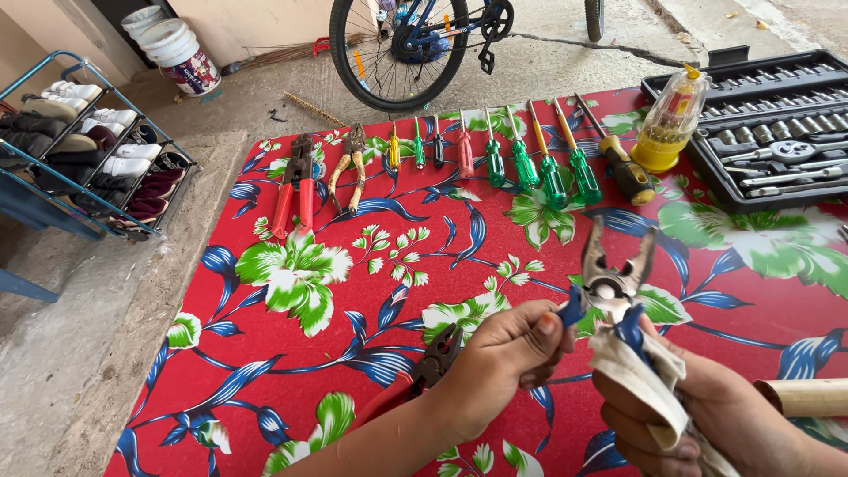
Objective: The person wipes several hand tools, including screwdrivers and pliers, with a cloth on a floral tablecloth. They handle each tool individually, wiping the metal and handle parts before placing them back on the table.
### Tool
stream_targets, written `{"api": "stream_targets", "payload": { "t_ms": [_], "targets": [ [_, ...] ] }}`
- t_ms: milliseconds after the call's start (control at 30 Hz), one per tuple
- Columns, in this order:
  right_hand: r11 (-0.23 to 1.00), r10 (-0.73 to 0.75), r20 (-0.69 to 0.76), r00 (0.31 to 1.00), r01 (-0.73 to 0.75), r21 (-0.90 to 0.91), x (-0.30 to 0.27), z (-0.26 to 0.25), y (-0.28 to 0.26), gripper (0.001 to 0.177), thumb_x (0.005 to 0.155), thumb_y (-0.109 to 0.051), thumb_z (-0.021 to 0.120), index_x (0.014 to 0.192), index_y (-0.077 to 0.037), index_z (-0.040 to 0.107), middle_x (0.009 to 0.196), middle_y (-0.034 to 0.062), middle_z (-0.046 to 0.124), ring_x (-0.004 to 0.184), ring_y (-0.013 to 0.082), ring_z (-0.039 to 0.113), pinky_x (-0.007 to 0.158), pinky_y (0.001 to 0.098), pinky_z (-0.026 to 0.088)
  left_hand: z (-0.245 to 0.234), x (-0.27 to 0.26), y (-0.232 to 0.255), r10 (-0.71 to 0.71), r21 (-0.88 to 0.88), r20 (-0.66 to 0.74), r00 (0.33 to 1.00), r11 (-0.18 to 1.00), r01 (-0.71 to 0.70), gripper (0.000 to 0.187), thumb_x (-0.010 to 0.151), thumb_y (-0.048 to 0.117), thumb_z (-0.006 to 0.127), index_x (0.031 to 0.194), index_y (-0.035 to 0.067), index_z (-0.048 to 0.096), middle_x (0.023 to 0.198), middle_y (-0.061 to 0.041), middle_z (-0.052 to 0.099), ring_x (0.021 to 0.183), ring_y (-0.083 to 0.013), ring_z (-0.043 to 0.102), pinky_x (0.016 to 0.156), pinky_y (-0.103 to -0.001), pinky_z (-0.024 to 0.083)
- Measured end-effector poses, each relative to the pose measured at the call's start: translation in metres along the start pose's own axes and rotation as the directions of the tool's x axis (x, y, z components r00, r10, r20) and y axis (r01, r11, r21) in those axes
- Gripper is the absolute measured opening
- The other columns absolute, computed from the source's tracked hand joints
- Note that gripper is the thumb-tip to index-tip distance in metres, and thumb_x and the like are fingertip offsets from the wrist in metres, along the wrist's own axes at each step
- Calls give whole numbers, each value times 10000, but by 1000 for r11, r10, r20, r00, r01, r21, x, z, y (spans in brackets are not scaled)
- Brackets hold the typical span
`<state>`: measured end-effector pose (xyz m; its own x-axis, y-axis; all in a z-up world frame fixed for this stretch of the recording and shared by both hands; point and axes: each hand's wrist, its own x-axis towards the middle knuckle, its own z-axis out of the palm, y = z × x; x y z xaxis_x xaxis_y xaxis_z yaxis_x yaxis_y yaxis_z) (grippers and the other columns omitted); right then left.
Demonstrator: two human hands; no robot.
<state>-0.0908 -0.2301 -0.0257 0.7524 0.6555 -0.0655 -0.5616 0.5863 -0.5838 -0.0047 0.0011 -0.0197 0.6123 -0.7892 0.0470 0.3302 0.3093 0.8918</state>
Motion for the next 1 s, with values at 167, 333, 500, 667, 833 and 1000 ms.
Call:
{"api": "stream_targets", "payload": {
  "t_ms": [167,333,500,667,833,1000],
  "targets": [
    [999,41,-353,935,-33,28,5,2,14,566,963,-565,410,1158,-67,596,628,83,520,398,137,398,354,286,314,-7,1,15,-50,-69,-149,988,997,40,313,1083,384,545,956,100,585,702,65,399,622,-50,354,589,-223,312],
    [995,-29,-511,859,-23,-96,4,-11,21,450,977,-481,463,1211,-135,629,662,90,621,374,123,458,313,278,315,-8,3,19,-16,74,-89,996,997,23,309,1079,408,510,989,118,570,744,66,409,650,-44,384,581,-213,313],
    [989,-29,36,999,23,147,2,-32,19,541,1165,-522,430,1019,-24,582,693,41,578,529,137,533,427,271,370,0,2,13,15,53,-35,999,998,-13,304,1133,378,504,987,113,476,755,73,373,607,-35,346,524,-218,289],
    [939,-340,-484,807,262,-222,5,-38,16,446,1148,-462,489,1030,-45,598,714,38,574,566,145,571,458,327,451,8,-6,25,-79,6,179,981,997,79,189,1121,314,487,1071,139,439,764,71,362,601,-28,329,532,-204,273],
    [970,-224,-812,540,40,-241,-4,-25,15,508,1019,-436,420,1318,-63,595,880,91,646,658,173,560,535,372,434,21,-11,26,-114,163,172,978,983,86,183,1133,290,467,1115,109,445,735,63,370,585,-26,334,517,-218,287],
    [798,-504,-398,767,236,-555,-3,-27,23,455,1107,-279,536,1505,-63,504,960,72,607,718,126,541,540,308,450,24,-10,22,-129,408,66,989,908,91,221,1121,301,487,1092,82,476,693,44,456,594,-41,437,534,-239,383]
  ]
}}
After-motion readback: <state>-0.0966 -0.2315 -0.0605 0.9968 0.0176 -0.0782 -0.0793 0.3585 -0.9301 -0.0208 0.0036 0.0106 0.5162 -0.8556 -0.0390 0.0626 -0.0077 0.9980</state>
